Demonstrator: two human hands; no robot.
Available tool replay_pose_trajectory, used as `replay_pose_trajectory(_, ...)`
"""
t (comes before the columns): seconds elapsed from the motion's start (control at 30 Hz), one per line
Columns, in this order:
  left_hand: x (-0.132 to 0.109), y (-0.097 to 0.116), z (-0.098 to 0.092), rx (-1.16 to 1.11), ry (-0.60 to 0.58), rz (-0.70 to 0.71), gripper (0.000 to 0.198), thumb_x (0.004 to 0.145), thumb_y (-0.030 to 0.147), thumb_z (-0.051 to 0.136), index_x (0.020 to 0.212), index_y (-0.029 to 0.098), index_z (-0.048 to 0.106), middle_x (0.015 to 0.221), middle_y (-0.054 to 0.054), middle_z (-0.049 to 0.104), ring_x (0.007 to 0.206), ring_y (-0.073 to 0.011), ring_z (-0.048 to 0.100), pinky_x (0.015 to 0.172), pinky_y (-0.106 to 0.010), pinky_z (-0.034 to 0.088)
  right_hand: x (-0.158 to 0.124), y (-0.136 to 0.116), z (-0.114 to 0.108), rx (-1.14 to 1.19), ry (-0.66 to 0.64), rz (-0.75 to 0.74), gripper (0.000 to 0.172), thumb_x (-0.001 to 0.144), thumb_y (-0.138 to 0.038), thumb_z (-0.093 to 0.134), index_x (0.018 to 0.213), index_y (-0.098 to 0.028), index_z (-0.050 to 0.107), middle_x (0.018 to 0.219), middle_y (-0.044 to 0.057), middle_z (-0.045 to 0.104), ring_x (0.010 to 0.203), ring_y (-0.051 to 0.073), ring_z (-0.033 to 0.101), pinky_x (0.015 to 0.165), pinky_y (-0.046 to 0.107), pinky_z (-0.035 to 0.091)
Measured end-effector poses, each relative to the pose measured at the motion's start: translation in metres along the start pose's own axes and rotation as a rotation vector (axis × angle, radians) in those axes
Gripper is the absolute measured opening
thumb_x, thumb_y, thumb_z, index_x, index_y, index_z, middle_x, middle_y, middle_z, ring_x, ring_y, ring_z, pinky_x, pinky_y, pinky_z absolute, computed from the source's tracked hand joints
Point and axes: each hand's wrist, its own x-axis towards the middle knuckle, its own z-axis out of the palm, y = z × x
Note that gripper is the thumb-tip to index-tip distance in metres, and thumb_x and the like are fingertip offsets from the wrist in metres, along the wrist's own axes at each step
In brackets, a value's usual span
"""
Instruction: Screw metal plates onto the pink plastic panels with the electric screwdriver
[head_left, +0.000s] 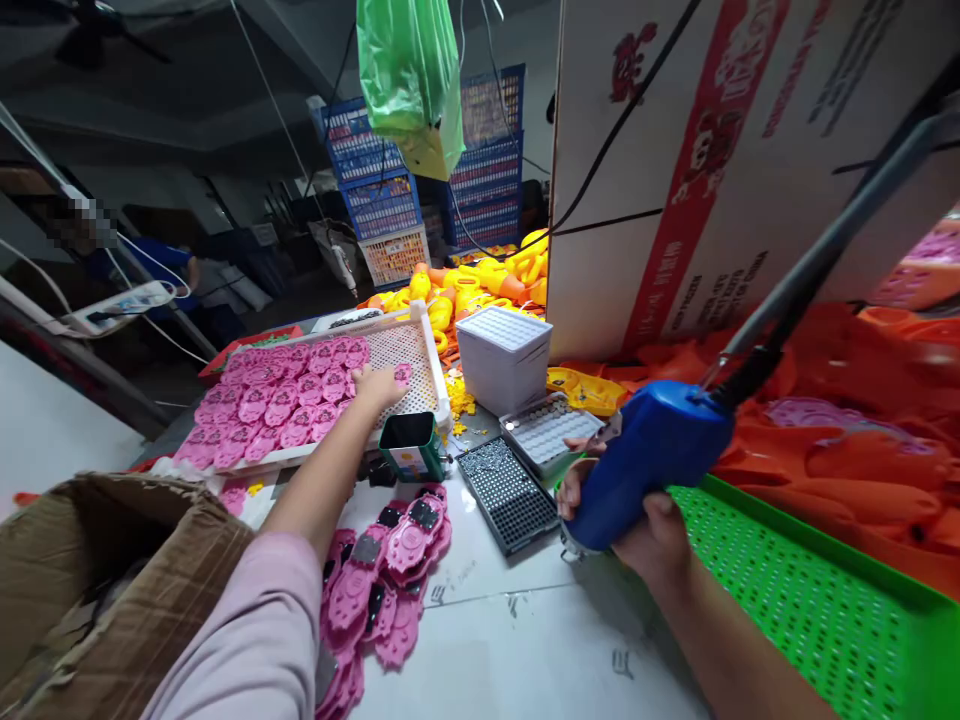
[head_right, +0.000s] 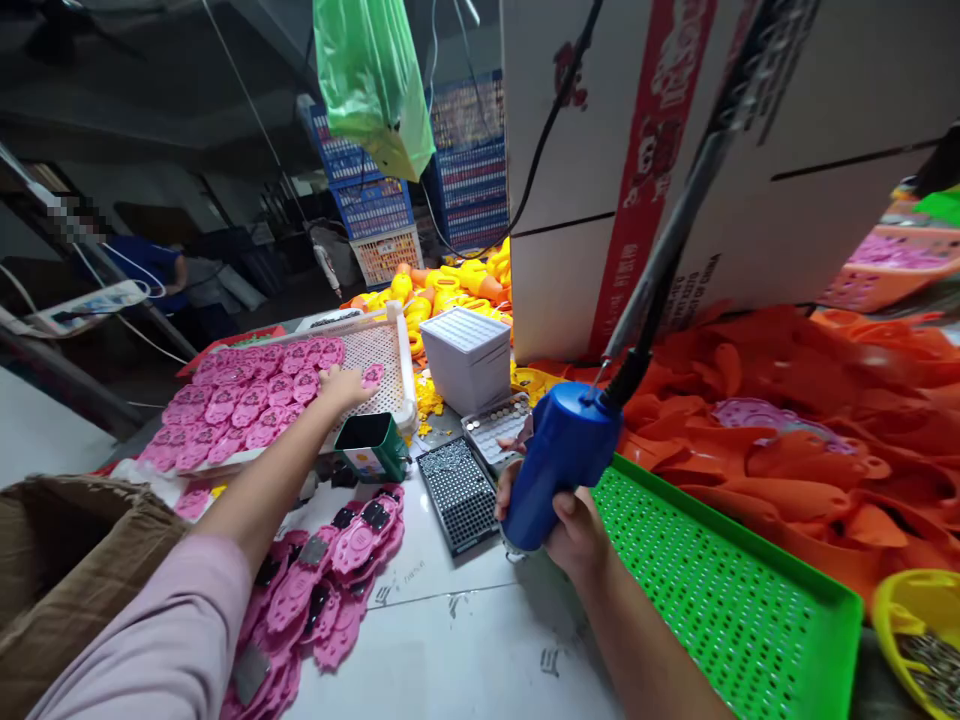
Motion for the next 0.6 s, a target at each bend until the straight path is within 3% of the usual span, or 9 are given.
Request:
replay_pose_trajectory(0.17, 0.014, 0.006, 0.014, 0.02, 0.028, -0.008, 0.039, 0.095, 0.04, 0.062, 0.127, 0.017, 0.058, 0.131, -0.011, 0.059, 0.116, -0.0266, 0.06, 0.097, -0.05, 0.052, -0.001, 0.0, -0.002, -0.025, 0.016, 0.015, 0.069, 0.058, -0.076, 0.074, 0.105, -0.025, 0.067, 0.063, 0.002, 0.067, 0.052, 0.019, 0.06, 0.05, 0.033, 0.053)
replay_pose_trajectory(0.3, 0.005, 0.001, 0.002, -0.008, 0.085, -0.022, 0.043, 0.095, 0.044, 0.061, 0.129, 0.018, 0.057, 0.133, -0.011, 0.057, 0.119, -0.0277, 0.057, 0.101, -0.053, 0.047, -0.001, 0.0, -0.002, -0.031, 0.033, 0.011, 0.067, 0.057, -0.076, 0.075, 0.1, -0.025, 0.067, 0.061, 0.002, 0.066, 0.05, 0.02, 0.06, 0.048, 0.034, 0.052)
replay_pose_trajectory(0.5, -0.049, -0.015, -0.049, -0.111, 0.164, -0.007, 0.06, 0.086, 0.054, 0.063, 0.131, 0.016, 0.05, 0.124, -0.017, 0.062, 0.127, -0.0391, 0.045, 0.102, -0.049, 0.034, -0.001, -0.001, 0.0, -0.032, 0.04, 0.006, 0.062, 0.057, -0.073, 0.077, 0.096, -0.027, 0.064, 0.063, 0.001, 0.068, 0.05, 0.019, 0.061, 0.049, 0.033, 0.051)
replay_pose_trajectory(0.6, -0.094, -0.02, -0.069, -0.161, 0.197, 0.041, 0.061, 0.084, 0.053, 0.064, 0.132, 0.019, 0.048, 0.119, -0.014, 0.064, 0.122, -0.0371, 0.047, 0.101, -0.046, 0.032, 0.0, 0.0, 0.0, -0.03, 0.044, -0.003, 0.064, 0.056, -0.073, 0.076, 0.098, -0.027, 0.064, 0.062, 0.0, 0.067, 0.049, 0.019, 0.06, 0.048, 0.033, 0.051)
